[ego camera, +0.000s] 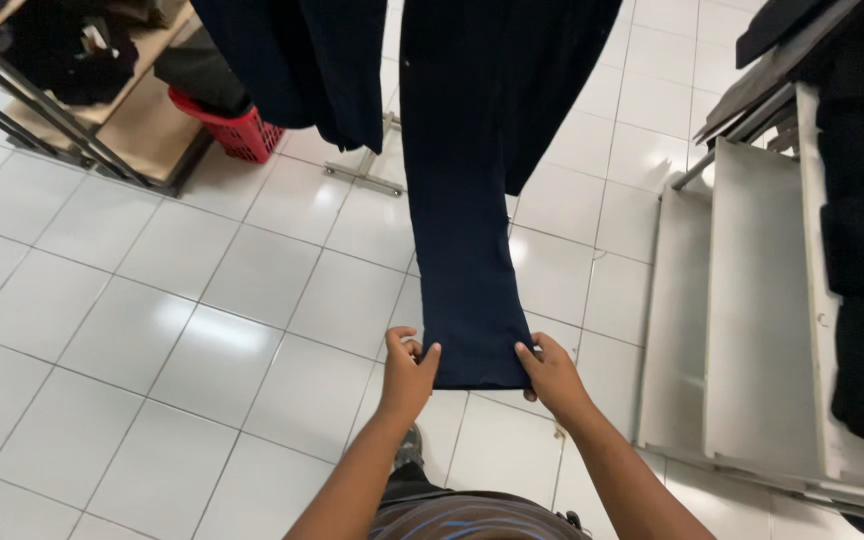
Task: The person repeatedly takes dark blue pants from a rack, folds them, and places them onto white hangers. They then hang the hangers back onto a rotating clothing rack in a store aisle.
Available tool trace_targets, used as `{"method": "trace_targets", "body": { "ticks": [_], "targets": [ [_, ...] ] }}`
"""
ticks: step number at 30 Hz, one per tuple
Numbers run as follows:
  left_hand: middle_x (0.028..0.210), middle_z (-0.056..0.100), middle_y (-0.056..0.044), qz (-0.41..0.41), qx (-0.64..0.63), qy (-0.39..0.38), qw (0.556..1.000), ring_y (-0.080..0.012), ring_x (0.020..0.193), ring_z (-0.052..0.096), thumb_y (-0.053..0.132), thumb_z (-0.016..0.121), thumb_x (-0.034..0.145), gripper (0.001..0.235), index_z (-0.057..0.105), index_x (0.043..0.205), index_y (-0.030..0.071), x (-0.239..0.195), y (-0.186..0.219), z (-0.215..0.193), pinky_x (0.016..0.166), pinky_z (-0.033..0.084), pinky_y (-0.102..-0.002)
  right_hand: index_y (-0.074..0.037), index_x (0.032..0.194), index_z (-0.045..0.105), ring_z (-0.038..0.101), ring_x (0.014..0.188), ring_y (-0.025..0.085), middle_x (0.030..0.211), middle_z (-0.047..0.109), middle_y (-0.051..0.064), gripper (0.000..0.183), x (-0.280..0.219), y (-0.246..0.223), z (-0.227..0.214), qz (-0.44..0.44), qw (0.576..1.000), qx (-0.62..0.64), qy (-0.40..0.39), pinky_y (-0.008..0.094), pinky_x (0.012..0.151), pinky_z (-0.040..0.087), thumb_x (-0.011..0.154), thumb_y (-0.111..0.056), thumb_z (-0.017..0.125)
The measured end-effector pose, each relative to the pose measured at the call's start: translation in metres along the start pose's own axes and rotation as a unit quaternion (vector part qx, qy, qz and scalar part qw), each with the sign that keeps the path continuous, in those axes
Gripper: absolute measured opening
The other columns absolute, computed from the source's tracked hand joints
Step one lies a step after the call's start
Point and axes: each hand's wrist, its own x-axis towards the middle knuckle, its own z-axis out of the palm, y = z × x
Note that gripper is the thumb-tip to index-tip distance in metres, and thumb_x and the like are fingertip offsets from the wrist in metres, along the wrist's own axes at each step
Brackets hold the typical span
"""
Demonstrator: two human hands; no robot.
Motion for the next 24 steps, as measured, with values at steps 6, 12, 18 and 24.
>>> {"method": "trace_targets", "body": {
  "ticks": [6,12,18,24],
  "targets": [
    [0.109,0.054,-0.003,-0.037,0.112,-0.120,0.986,-0.0159,0.095,0.068,0.023,0.066,0.115,0.026,0.061,0.139,0.014,0.030,0.052,-0.026,0.073,0.064,-0.032,0.006,0.134,0.071,0.069,0.045,0.028,0.081,0.073,0.022,0.029,0.026,-0.019,0.012,0.020,0.999,-0.001,0.025,0.037,0.040,0.055,0.114,-0.014,0.065],
    [0.091,0.059,0.001,-0.090,0.087,-0.113,0.986,-0.0137,0.077,0.059,0.023,0.061,0.116,0.009,0.070,0.116,0.019,0.078,0.090,-0.017,0.067,0.065,-0.034,-0.014,0.148,0.057,0.059,0.053,0.024,0.096,0.070,0.018,0.034,0.060,-0.064,0.018,0.053,0.998,-0.019,0.034,0.035,0.056,0.055,0.115,-0.011,0.060],
    [0.087,0.066,0.004,-0.025,0.158,-0.088,0.983,-0.0123,0.079,0.062,0.022,0.065,0.111,0.012,0.077,0.113,0.022,0.185,0.064,0.028,0.078,0.051,-0.032,-0.021,0.117,0.082,0.072,0.074,0.016,0.104,0.077,0.005,0.024,0.158,-0.085,-0.022,0.050,0.986,-0.141,-0.068,0.028,0.064,0.060,0.112,-0.020,0.058],
    [0.108,0.075,0.005,-0.085,0.180,-0.083,0.976,-0.0124,0.100,0.070,0.020,0.062,0.112,0.015,0.077,0.114,0.022,0.248,0.108,0.064,0.091,0.056,-0.030,-0.026,0.133,0.081,0.073,0.092,0.013,0.118,0.078,-0.002,0.033,0.236,-0.117,-0.065,0.058,0.973,-0.170,-0.145,0.032,0.082,0.058,0.113,-0.027,0.054]
  ]
}}
